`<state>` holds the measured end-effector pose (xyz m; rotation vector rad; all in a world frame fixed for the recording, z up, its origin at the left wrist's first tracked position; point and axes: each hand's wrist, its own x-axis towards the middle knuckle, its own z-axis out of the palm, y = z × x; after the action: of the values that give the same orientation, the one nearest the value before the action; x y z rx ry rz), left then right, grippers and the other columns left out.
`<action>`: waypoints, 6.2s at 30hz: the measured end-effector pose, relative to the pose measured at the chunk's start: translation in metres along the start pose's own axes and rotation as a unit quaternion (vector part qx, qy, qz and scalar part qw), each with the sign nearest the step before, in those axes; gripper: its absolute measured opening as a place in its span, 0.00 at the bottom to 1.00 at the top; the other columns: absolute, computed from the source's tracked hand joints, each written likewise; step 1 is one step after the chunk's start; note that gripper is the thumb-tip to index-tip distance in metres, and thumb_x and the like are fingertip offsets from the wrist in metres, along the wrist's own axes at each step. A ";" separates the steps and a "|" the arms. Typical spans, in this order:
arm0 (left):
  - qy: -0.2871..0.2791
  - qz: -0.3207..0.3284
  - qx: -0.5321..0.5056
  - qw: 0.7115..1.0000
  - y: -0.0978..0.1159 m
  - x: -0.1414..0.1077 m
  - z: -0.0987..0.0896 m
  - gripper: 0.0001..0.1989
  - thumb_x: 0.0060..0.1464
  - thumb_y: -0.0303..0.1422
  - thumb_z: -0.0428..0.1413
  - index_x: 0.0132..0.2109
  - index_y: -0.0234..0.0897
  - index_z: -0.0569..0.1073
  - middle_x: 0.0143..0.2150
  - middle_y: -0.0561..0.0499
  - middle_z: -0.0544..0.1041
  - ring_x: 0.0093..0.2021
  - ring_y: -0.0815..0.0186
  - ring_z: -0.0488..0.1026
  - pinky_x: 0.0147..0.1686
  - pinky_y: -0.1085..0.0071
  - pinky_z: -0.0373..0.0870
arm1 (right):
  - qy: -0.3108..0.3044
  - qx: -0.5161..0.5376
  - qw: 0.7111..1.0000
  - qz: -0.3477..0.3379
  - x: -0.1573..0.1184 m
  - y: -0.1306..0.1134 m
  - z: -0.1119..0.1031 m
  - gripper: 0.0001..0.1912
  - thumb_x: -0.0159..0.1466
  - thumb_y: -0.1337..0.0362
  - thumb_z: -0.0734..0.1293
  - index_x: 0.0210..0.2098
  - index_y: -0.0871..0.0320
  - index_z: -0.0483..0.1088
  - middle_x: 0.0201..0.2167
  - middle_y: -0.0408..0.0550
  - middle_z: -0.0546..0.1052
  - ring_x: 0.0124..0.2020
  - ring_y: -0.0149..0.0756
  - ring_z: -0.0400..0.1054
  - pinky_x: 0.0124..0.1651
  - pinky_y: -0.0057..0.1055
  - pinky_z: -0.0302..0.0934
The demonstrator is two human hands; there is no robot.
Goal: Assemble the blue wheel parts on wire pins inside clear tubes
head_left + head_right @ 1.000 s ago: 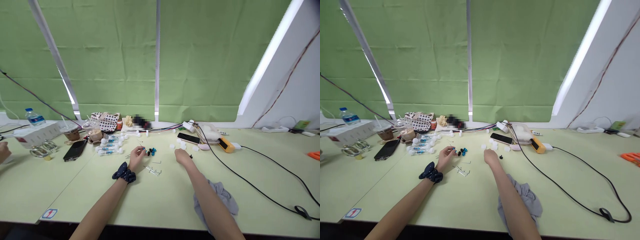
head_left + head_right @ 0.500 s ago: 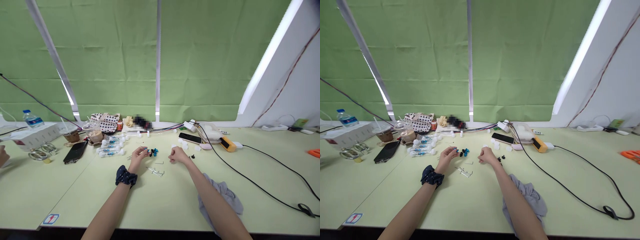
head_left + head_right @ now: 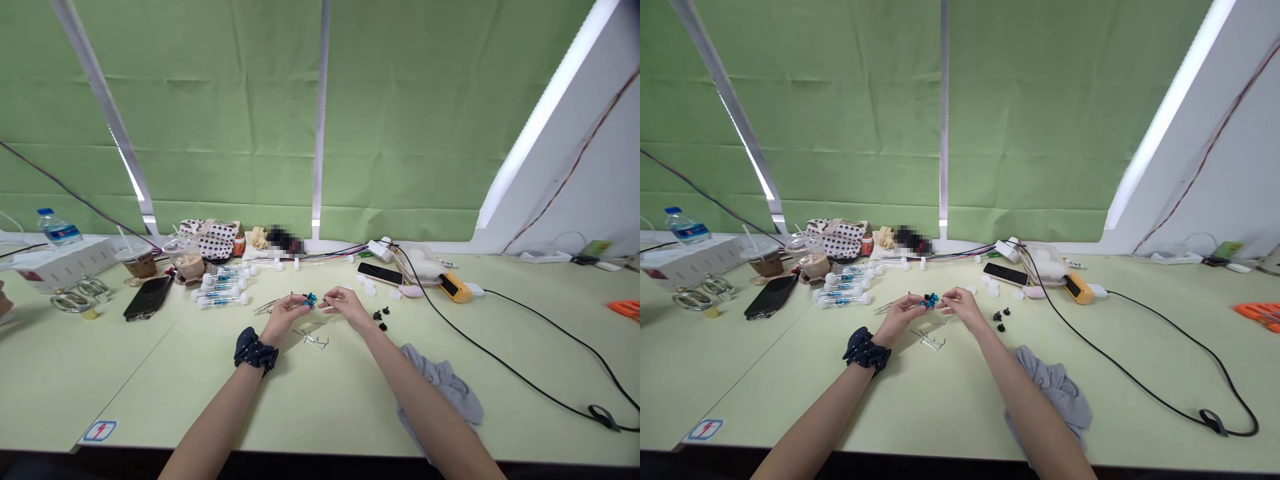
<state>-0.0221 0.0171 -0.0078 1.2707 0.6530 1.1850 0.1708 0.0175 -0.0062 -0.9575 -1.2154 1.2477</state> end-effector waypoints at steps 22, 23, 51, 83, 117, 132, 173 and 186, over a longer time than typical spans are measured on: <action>0.013 0.016 0.020 1.000 -0.007 0.002 -0.001 0.13 0.38 0.32 0.65 0.35 0.33 0.75 0.35 0.47 0.78 0.35 0.63 0.74 0.41 0.65 0.69 | -0.009 -0.012 0.997 -0.070 -0.007 0.008 0.024 0.15 0.49 0.54 0.70 0.28 0.60 0.68 0.25 0.45 0.72 0.22 0.30 0.67 0.25 0.27 0.58; 0.012 0.015 0.018 1.000 -0.007 0.002 -0.001 0.13 0.38 0.32 0.65 0.35 0.33 0.75 0.34 0.47 0.78 0.35 0.63 0.74 0.41 0.65 0.69 | -0.010 -0.009 0.997 -0.072 -0.007 0.008 0.024 0.15 0.49 0.54 0.70 0.29 0.60 0.69 0.25 0.45 0.72 0.22 0.30 0.67 0.25 0.27 0.59; 0.040 0.003 0.039 0.998 -0.004 0.003 -0.005 0.14 0.36 0.33 0.65 0.33 0.33 0.76 0.37 0.45 0.79 0.36 0.61 0.75 0.43 0.62 0.69 | -0.031 -0.001 0.996 0.086 -0.008 0.004 0.016 0.22 0.47 0.48 0.71 0.28 0.62 0.69 0.22 0.46 0.72 0.20 0.33 0.69 0.22 0.28 0.64; 0.037 0.007 0.035 0.999 0.000 0.003 -0.003 0.14 0.37 0.34 0.65 0.34 0.33 0.77 0.35 0.45 0.79 0.34 0.60 0.76 0.42 0.61 0.70 | -0.073 -0.037 0.994 0.070 -0.011 -0.002 0.018 0.22 0.49 0.46 0.68 0.28 0.61 0.71 0.22 0.44 0.69 0.21 0.27 0.63 0.18 0.23 0.59; 0.006 0.044 0.050 0.998 -0.001 0.000 0.003 0.10 0.37 0.31 0.65 0.30 0.32 0.75 0.35 0.47 0.76 0.38 0.64 0.72 0.42 0.66 0.68 | -0.016 -0.015 0.999 0.028 -0.009 0.004 0.022 0.19 0.53 0.48 0.65 0.33 0.58 0.63 0.17 0.39 0.68 0.15 0.27 0.61 0.18 0.24 0.56; -0.024 0.031 0.054 0.998 -0.001 -0.001 0.001 0.08 0.38 0.30 0.64 0.29 0.32 0.75 0.36 0.47 0.76 0.38 0.64 0.72 0.42 0.67 0.67 | 0.005 -0.018 1.000 0.020 -0.008 0.005 0.020 0.19 0.50 0.50 0.68 0.30 0.58 0.65 0.20 0.40 0.68 0.17 0.27 0.61 0.18 0.24 0.57; -0.021 0.039 0.053 0.998 0.000 -0.001 0.001 0.10 0.38 0.32 0.64 0.29 0.32 0.75 0.35 0.46 0.77 0.38 0.64 0.72 0.43 0.65 0.67 | -0.004 -0.034 0.999 0.027 -0.009 0.006 0.021 0.21 0.51 0.47 0.67 0.29 0.60 0.69 0.20 0.42 0.68 0.18 0.28 0.62 0.18 0.26 0.60; 0.046 0.035 0.060 0.997 0.002 0.001 -0.003 0.11 0.37 0.34 0.64 0.30 0.33 0.75 0.36 0.46 0.77 0.37 0.63 0.73 0.43 0.64 0.68 | -0.056 0.005 0.998 0.020 -0.014 0.003 0.026 0.22 0.50 0.51 0.69 0.39 0.57 0.64 0.20 0.41 0.71 0.19 0.29 0.65 0.24 0.29 0.63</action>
<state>-0.0246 0.0191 -0.0067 1.3558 0.7624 1.2831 0.1456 0.0019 -0.0069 -0.9184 -1.2822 1.3524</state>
